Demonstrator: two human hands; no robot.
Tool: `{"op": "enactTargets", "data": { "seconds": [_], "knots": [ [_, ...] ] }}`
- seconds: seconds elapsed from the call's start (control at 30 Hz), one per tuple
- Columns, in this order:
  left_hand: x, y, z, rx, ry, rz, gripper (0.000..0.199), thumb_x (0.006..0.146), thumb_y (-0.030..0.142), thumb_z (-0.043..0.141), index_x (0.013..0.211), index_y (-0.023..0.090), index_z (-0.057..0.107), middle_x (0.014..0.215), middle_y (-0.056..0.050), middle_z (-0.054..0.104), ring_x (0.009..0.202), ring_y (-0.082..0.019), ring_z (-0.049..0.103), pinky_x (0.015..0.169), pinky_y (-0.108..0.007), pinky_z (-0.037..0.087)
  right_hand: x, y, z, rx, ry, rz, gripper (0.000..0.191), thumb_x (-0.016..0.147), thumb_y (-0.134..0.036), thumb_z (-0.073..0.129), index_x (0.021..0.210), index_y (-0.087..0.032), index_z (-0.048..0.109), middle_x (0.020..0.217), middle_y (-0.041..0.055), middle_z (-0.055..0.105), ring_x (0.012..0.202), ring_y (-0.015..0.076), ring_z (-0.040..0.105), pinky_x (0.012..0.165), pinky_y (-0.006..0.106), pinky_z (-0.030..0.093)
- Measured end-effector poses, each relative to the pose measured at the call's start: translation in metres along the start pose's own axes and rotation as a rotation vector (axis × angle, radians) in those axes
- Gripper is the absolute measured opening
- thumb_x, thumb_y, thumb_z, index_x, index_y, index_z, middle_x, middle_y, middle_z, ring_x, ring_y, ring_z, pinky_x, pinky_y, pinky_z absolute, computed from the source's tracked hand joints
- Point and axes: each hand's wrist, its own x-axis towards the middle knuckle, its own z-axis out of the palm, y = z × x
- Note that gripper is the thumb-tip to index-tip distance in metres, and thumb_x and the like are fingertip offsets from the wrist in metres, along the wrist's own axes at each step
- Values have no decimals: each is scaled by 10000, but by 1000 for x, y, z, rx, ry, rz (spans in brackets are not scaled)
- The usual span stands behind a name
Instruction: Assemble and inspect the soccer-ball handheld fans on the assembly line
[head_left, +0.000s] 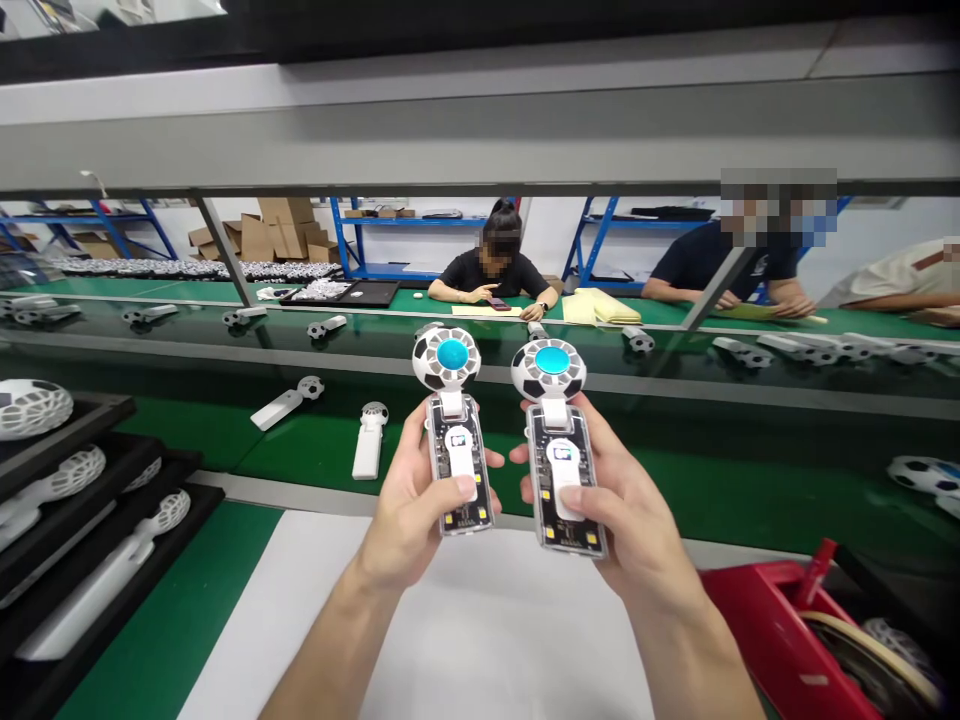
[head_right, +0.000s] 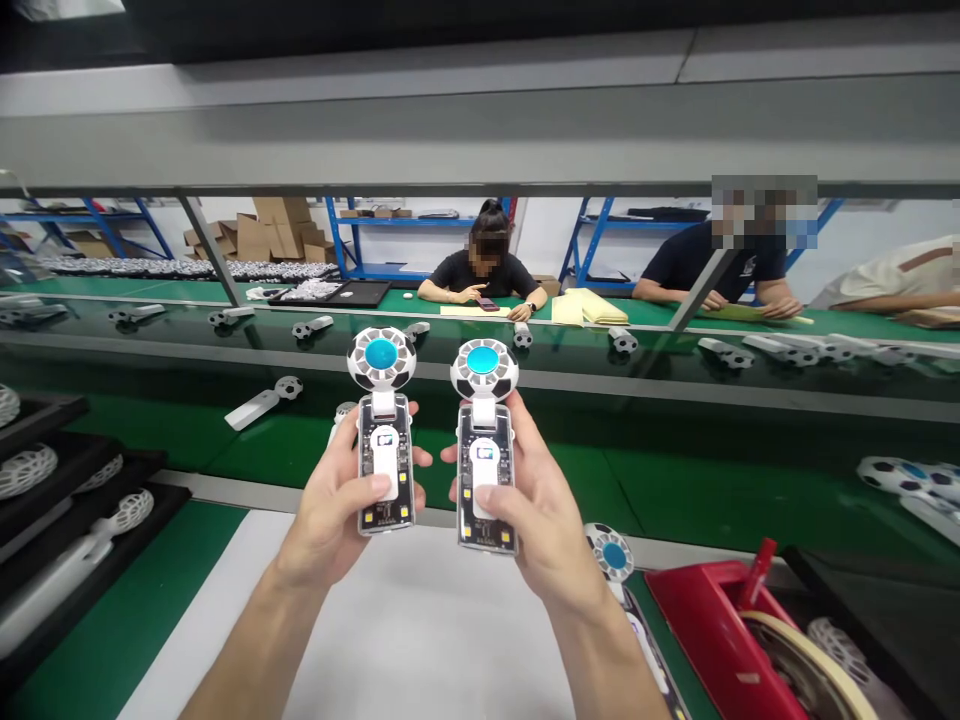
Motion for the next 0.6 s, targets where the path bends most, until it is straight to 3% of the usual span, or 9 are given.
{"op": "enactTargets", "data": {
  "seconds": [0.27, 0.4, 0.5, 0.6],
  "knots": [
    [2, -7, 2, -94, -22, 21, 604, 819, 228, 692, 1358, 230, 419, 1076, -98, 667, 662, -173, 670, 572, -289, 537, 0, 0, -1, -26, -15, -37, 875, 802, -225, 673, 1561, -315, 248, 1254, 75, 630, 1029, 242, 646, 742, 331, 573],
    [1, -8, 1, -111, -76, 18, 557, 857, 228, 655, 1362, 220, 421, 968, -74, 680, 629, -160, 662, 585, -281, 528, -1, 0, -1, 8, -10, -26, 865, 793, -214, 690, 1548, -330, 284, 1291, 73, 624, 944, 219, 669, 714, 316, 574],
    [1, -9, 1, -125, -69, 35, 544, 859, 216, 643, 1356, 225, 422, 986, -75, 676, 627, -157, 658, 586, -288, 528, 0, 2, -3, 28, -7, -36, 845, 787, -204, 703, 1529, -346, 325, 1365, 69, 585, 823, 181, 676, 686, 309, 577],
    [1, -11, 1, -133, -65, 36, 543, 856, 211, 645, 1353, 227, 426, 1002, -79, 672, 641, -158, 657, 591, -295, 533, 1, 6, -7, 34, -39, -45, 847, 797, -207, 717, 1530, -352, 318, 1332, 68, 609, 822, 180, 682, 699, 314, 590]
  ]
}}
